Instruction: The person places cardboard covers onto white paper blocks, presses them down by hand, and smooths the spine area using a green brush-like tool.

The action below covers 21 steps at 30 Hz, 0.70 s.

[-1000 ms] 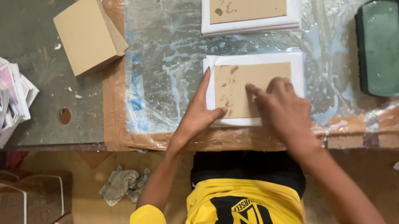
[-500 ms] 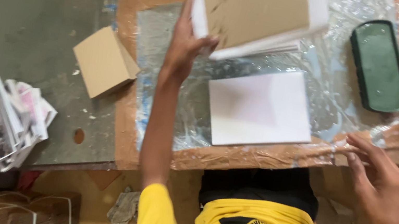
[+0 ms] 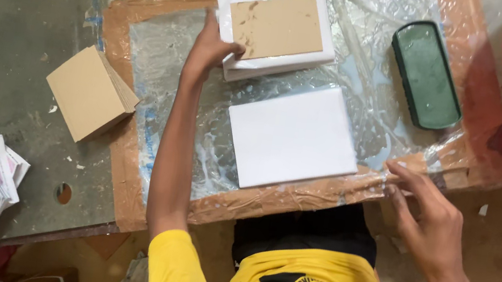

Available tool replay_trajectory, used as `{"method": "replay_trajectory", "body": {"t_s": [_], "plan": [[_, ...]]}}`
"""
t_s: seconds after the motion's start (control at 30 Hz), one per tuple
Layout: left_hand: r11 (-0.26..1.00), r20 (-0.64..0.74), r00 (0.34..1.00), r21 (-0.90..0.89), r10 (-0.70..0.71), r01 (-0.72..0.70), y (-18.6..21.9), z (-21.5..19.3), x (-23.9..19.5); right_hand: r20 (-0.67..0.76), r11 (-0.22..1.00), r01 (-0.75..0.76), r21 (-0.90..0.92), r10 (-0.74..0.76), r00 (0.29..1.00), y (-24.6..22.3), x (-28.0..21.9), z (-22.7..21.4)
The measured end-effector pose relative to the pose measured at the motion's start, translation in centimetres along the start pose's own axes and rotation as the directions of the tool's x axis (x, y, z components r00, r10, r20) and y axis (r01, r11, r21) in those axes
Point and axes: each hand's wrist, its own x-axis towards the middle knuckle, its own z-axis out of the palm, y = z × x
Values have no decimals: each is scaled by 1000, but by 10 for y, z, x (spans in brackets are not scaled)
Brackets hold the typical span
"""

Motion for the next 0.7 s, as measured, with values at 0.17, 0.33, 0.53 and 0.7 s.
{"method": "replay_trajectory", "body": {"t_s": [0.17,0.33,0.53,0.7], "plan": [[946,-150,986,301,-79,121,25,-24,-118,-41,998,-19,-64,17,999,12,-1,-10],[648,127,979,735,157,-199,28,14,-231,-106,843,138,-520,-224,969,21,64,-9],[491,265,962,847,-58,-204,44,35,-250,26,643,-211,-736,338,941,40,156,14],[521,299,952,824,-64,-224,33,34,-236,-72,699,-91,-710,56,996,88,100,-14]]}}
